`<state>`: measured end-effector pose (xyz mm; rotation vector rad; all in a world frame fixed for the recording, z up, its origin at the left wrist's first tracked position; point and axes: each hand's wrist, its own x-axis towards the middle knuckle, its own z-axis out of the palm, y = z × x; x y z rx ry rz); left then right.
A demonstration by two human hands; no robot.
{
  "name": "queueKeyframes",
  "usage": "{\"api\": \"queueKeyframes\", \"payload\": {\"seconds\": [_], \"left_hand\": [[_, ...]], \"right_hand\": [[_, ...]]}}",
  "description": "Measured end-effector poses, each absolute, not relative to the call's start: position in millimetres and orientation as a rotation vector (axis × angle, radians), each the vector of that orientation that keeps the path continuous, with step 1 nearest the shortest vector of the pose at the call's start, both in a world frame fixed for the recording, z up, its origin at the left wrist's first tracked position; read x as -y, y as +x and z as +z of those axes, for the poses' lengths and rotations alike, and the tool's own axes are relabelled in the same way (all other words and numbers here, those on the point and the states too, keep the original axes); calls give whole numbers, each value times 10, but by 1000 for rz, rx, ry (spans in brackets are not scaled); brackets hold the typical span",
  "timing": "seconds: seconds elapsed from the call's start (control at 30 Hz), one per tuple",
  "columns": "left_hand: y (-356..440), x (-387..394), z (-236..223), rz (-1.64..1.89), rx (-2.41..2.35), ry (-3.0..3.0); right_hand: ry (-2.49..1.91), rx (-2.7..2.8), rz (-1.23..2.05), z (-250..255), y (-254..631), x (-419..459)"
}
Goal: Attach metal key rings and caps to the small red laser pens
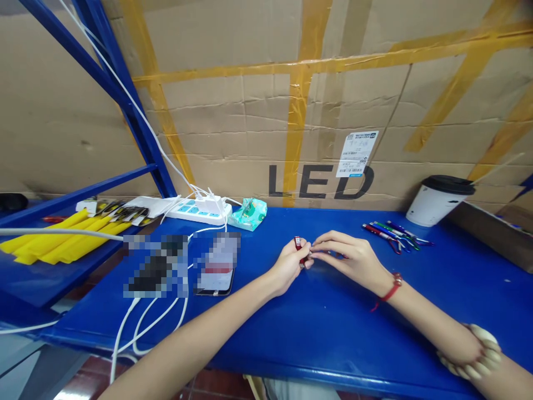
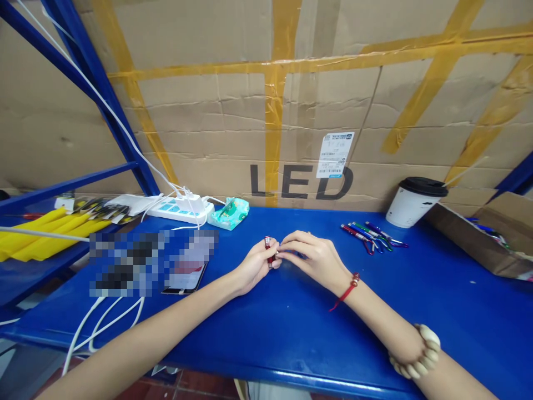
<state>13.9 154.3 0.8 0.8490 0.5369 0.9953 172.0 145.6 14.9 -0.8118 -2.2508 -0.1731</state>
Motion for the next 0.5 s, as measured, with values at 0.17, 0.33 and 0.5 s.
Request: {"api": "queueKeyframes", "payload": {"seconds": [0.17, 0.33, 0.5], "left_hand": [[134, -1527, 43, 968, -516, 769], [138, -1540, 19, 958, -505, 810], [105, -1578, -2, 981, -601, 904]], "right_hand": [[-785, 2279, -161, 164, 1710, -1437], [-802, 2285, -100, 154, 1713, -1435], [-877, 2106, 12, 143, 1685, -1443]]}}
